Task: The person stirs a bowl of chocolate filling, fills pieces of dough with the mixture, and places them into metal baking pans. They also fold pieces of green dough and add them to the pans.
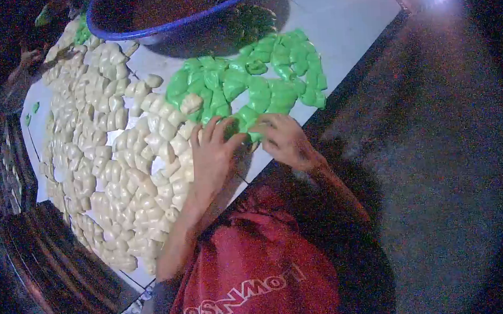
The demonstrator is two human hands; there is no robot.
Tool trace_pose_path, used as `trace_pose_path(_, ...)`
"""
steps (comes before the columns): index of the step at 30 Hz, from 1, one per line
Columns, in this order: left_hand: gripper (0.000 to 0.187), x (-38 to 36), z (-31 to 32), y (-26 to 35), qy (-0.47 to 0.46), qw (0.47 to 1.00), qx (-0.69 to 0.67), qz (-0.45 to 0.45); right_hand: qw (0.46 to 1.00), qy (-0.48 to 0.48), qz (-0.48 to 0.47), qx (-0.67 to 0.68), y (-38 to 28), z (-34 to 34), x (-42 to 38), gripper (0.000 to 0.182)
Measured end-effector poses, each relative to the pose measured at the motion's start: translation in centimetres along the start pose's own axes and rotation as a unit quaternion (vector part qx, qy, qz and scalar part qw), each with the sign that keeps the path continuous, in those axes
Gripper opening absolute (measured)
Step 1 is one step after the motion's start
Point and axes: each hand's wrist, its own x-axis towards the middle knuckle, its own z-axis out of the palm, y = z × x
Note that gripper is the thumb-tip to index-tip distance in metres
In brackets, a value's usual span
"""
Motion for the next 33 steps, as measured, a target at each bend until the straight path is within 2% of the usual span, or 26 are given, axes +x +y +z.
trace_pose_path(2, 0.021, 1.1, 0.2, 0.3, -0.022, 1.000, 0.006, 0.008, 0.990, 0.016, 0.076, 0.116, 0.8, -0.3, 0.3, 0.044)
trace_pose_path(5, 0.011, 2.4, 1.6, -1.0, 0.037, 0.998, 0.018, 0.054, 0.955, 0.050, 0.204, 0.207, 1.8, -0.4, 0.7, 0.038)
trace_pose_path(6, 0.009, 3.0, 1.2, -0.9, 0.032, 0.999, 0.009, 0.040, 0.954, 0.071, 0.196, 0.215, 1.9, -0.2, 0.9, 0.032)
trace_pose_path(8, 0.009, 3.7, 1.4, -1.3, 0.047, 0.998, -0.009, 0.039, 0.987, 0.110, 0.109, 0.037, 0.7, -0.3, 0.3, 0.030)
trace_pose_path(10, 0.010, 4.2, 1.5, -1.4, 0.061, 0.997, -0.027, 0.032, 0.978, 0.166, 0.021, -0.124, -0.5, -0.1, -0.8, 0.031)
trace_pose_path(13, 0.014, 4.7, 1.3, -1.2, 0.045, 0.999, -0.011, 0.012, 0.984, 0.136, -0.003, -0.117, -2.1, 0.6, -1.6, 0.032)
trace_pose_path(18, 0.012, 5.2, 2.2, -2.0, 0.069, 0.997, -0.009, 0.023, 0.966, 0.143, -0.026, -0.212, -0.3, 2.3, 0.1, 0.038)
trace_pose_path(21, 0.013, 5.2, 2.2, -2.2, 0.065, 0.998, -0.014, 0.021, 0.974, 0.151, -0.038, -0.167, 0.5, 1.9, 0.6, 0.033)
trace_pose_path(22, 0.013, 5.0, 2.1, -2.2, 0.064, 0.998, -0.010, 0.022, 0.975, 0.178, -0.051, -0.120, 0.4, 1.6, 0.9, 0.024)
trace_pose_path(26, 0.016, 4.1, 1.4, -2.2, 0.034, 0.999, -0.016, 0.028, 0.981, 0.126, 0.135, 0.063, -1.7, -1.0, 0.6, 0.019)
trace_pose_path(29, 0.017, 3.6, 0.0, -1.5, 0.006, 0.999, -0.033, 0.025, 0.971, 0.184, 0.099, 0.119, -0.2, -1.8, 2.1, 0.020)
trace_pose_path(30, 0.017, 3.2, 0.0, -1.4, -0.013, 0.999, -0.027, 0.027, 0.953, 0.221, 0.095, 0.186, -0.3, -1.6, 3.8, 0.017)
trace_pose_path(32, 0.018, 2.1, 0.1, -1.2, -0.035, 0.999, -0.011, 0.032, 0.960, 0.167, 0.159, 0.161, 0.2, -2.3, 7.7, 0.013)
trace_pose_path(33, 0.019, 1.4, 0.2, -1.0, -0.039, 0.999, -0.001, 0.036, 0.960, 0.197, 0.126, 0.153, 0.7, -1.8, 10.1, 0.014)
